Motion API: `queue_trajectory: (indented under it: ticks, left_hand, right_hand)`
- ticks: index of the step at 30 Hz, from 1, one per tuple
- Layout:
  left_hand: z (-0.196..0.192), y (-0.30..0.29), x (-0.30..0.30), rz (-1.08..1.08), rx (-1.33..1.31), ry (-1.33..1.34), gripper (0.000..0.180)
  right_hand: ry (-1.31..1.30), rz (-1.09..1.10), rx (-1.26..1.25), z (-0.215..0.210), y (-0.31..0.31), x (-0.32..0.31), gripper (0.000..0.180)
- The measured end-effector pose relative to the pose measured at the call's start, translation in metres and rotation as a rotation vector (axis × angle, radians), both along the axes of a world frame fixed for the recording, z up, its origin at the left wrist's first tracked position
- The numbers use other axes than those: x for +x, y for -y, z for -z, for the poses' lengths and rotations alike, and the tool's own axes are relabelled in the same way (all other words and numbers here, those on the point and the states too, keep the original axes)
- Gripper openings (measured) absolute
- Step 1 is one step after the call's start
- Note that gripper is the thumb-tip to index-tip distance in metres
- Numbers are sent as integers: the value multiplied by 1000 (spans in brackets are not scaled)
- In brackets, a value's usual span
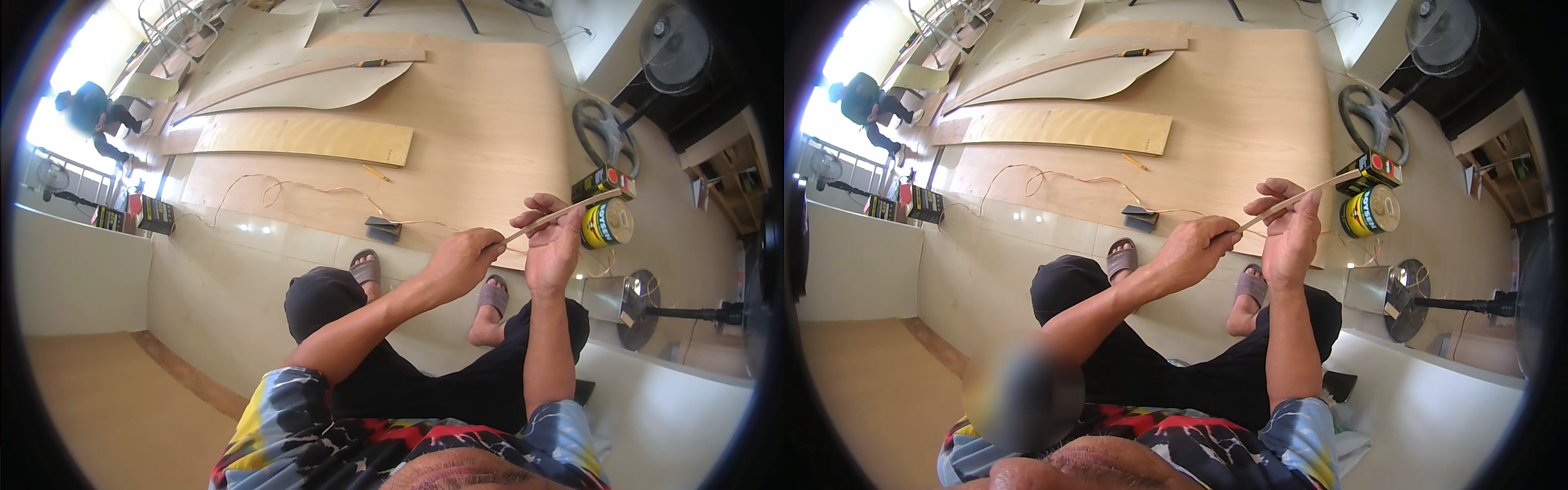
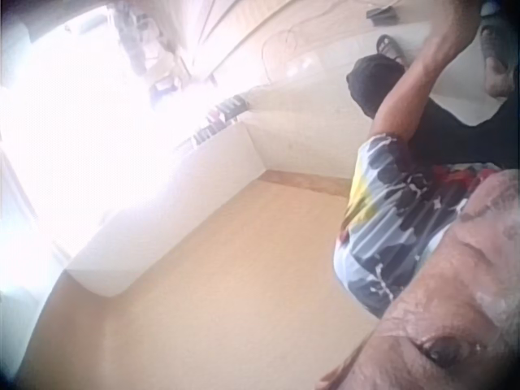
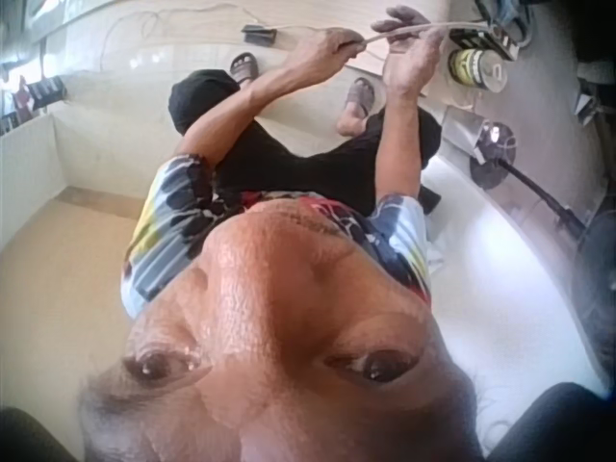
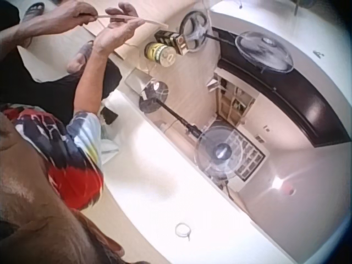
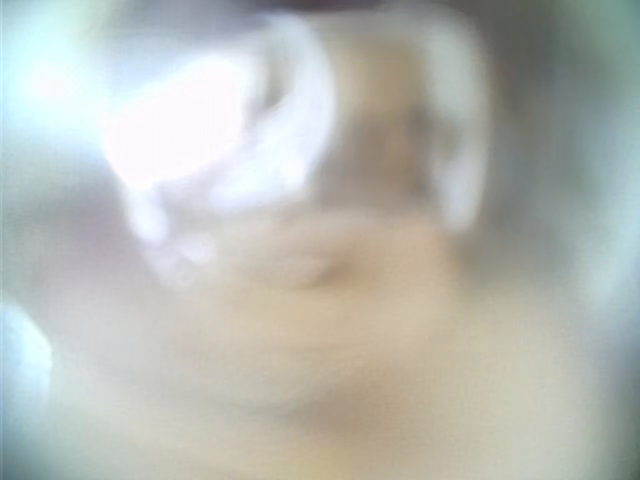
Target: The person sits on the floor and repeatedly bends, twists, and snaps thin wooden strips by hand. They handle the strips one at a time, testing their flexibility and breaking off small pieces, then placing the pieces on the floor.
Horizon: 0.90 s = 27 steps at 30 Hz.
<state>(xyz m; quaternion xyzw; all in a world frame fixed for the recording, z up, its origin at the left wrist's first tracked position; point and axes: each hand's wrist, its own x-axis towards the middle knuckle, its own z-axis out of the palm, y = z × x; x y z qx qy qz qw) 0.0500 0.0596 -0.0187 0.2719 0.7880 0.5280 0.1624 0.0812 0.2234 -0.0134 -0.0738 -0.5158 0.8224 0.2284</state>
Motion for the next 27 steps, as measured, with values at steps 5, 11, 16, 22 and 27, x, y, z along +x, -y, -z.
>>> queue_trajectory:
  ticks: [5, 11, 16, 22, 27]
  left_hand:
    - [7, 0, -1, -11, 23, -55, 23]
    - [9, 3, -1, 32, 18, -55, 23]
    - [7, 2, -1, 15, 34, -30, 22]
    - [19, -1, -1, 8, 39, -79, 20]
    - [30, -5, 0, -6, 48, -92, 21]
  right_hand:
    - [-83, 4, -66, 3, -1, -1, 69]
    - [-121, 179, 1, -3, 2, -2, 48]
    - [-137, 280, 76, -7, 5, 0, 45]
    - [-177, 277, 136, 3, 1, -1, 47]
    - [-186, 250, 172, 10, -7, 2, 46]
